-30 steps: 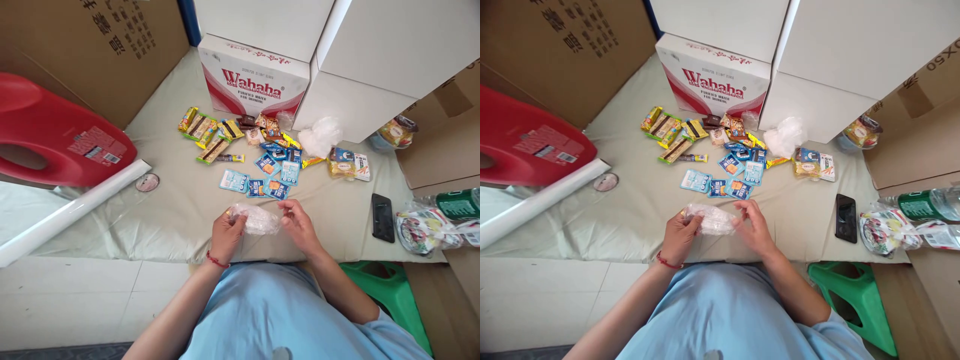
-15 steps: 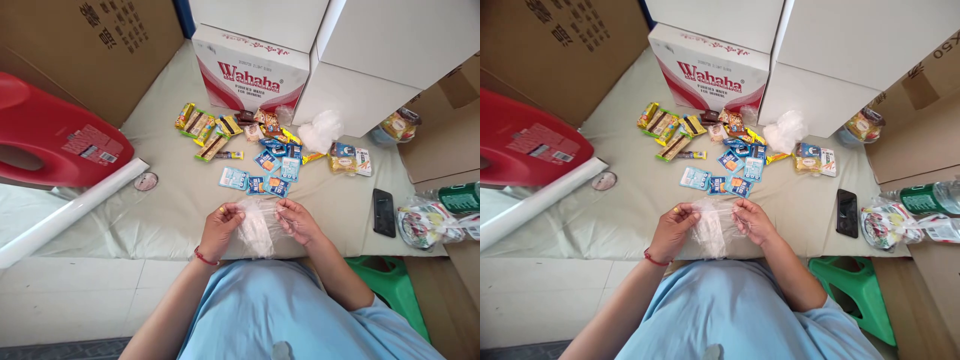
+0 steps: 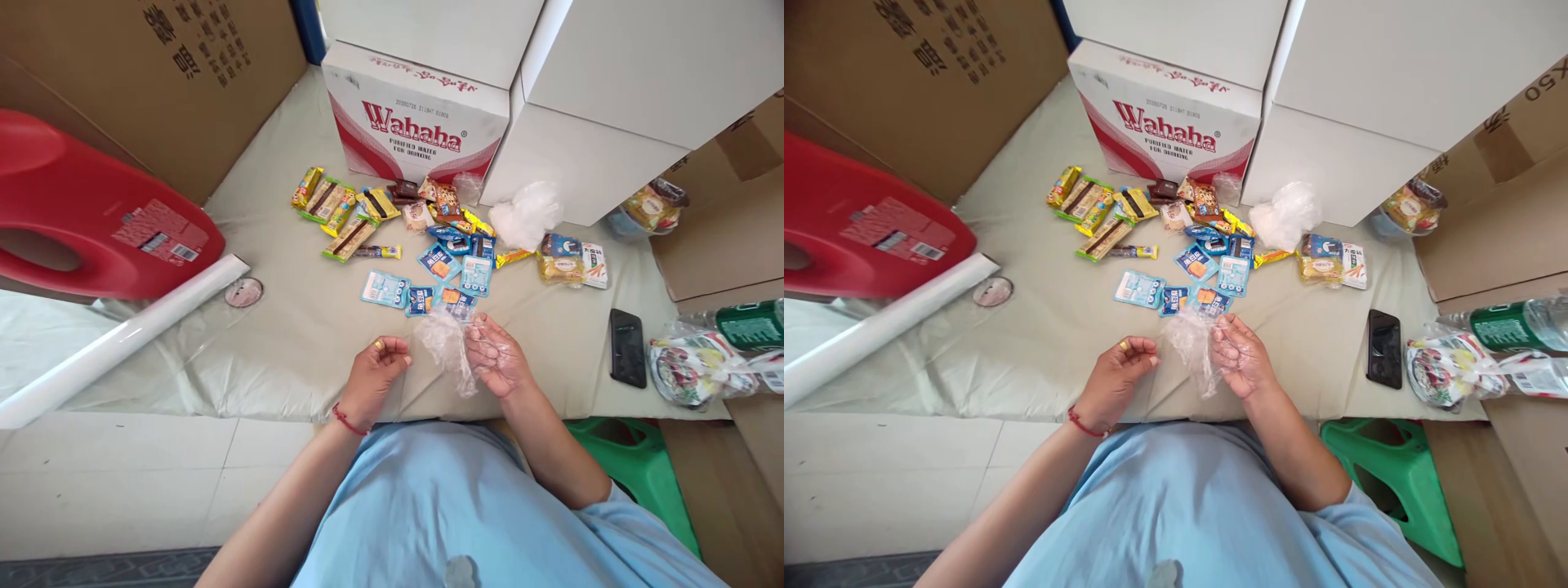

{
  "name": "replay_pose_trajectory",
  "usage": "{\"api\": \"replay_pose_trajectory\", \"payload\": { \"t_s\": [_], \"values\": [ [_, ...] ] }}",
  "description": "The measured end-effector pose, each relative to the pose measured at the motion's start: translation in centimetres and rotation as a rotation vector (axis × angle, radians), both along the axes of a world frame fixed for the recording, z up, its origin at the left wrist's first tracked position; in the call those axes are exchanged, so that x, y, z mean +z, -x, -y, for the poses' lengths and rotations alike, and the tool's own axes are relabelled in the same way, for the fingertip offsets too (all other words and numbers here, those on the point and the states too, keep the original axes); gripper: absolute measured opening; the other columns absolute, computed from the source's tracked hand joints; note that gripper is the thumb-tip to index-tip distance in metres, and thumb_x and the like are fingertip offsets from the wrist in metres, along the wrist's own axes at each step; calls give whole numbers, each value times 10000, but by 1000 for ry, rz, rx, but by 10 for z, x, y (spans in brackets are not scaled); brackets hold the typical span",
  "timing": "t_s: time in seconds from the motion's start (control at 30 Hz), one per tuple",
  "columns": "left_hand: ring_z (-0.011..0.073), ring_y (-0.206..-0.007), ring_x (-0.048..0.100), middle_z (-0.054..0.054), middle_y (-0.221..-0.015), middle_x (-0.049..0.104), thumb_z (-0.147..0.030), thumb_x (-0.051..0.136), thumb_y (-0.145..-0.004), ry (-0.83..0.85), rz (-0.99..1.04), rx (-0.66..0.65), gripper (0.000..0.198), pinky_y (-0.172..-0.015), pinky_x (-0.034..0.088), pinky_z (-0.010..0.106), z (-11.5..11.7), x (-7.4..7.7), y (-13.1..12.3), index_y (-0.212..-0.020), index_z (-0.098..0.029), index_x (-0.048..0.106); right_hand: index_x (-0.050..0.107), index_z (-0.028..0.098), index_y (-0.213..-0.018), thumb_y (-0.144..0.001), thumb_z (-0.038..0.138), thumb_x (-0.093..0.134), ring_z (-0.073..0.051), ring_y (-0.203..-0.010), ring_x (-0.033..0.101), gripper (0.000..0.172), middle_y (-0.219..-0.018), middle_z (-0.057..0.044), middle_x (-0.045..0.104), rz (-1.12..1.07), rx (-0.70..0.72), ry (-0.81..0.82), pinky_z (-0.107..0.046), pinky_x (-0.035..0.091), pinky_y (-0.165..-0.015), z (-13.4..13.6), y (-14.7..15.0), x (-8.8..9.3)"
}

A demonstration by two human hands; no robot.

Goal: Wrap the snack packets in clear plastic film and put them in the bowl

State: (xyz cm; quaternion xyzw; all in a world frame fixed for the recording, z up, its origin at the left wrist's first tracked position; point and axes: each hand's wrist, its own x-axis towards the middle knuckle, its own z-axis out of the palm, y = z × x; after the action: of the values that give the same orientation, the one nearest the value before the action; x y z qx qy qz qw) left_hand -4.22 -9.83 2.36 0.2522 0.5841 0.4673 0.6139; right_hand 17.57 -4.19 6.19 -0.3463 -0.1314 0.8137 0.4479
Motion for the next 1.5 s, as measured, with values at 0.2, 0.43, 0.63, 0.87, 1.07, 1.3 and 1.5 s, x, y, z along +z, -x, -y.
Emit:
{"api": "replay_pose_trajectory", "payload": {
  "t_s": [0.2,0.43,0.63,0.87,1.07,1.3,1.5],
  "values": [
    [106,-657,590,22,-901,687,-577,861,-681,13,93,-23,570,-512,381,221,-9,16,-13,-1041,-176,676,569,185,-831,-804,132,794,21,-391,142,233,-700,86,538,-73,26,-48,-52,260,-317,6,0,2],
    [51,-519,389,-54,-651,544,-595,888,-636,-55,145,-35,524,-470,249,202,-25,22,-11,-750,-184,583,566,198,-849,-809,248,833,22,-395,153,275,-704,86,560,61,87,-120,-69,229,-335,8,-9,18],
    [84,-576,457,-29,-649,572,-568,881,-693,-135,51,-135,450,-557,359,224,-23,29,31,-731,-185,646,618,197,-857,-740,408,908,-1,-398,283,377,-665,60,590,544,57,-189,-130,199,-350,4,-55,20],
    [161,-742,599,37,-766,668,-565,907,-639,-78,23,-70,458,-688,485,275,-15,24,70,-710,-187,661,654,197,-877,-721,516,887,-25,-407,303,426,-652,44,608,735,113,-237,-182,195,-380,2,-73,10],
    [203,-848,641,66,-992,694,-539,834,-715,-40,-581,54,457,-734,528,313,3,31,88,-980,-199,685,668,193,-877,-746,588,835,-41,-416,341,448,-650,50,615,800,195,-277,-202,236,-402,-3,-59,-5],
    [330,-1197,606,128,-1225,646,-511,844,-752,-650,-999,48,508,-1072,479,487,35,45,5,-1135,-250,636,655,198,-858,-742,575,836,-47,-418,345,434,-635,60,602,766,219,-297,-211,241,-404,-7,-37,-5],
    [408,-1479,413,211,-1440,567,-483,818,-755,-521,-956,52,612,-1252,263,569,4,2,-37,-1259,-195,627,658,199,-863,-761,565,835,-42,-409,337,419,-632,60,596,742,259,-320,-204,232,-392,-7,-40,7]
  ]
}}
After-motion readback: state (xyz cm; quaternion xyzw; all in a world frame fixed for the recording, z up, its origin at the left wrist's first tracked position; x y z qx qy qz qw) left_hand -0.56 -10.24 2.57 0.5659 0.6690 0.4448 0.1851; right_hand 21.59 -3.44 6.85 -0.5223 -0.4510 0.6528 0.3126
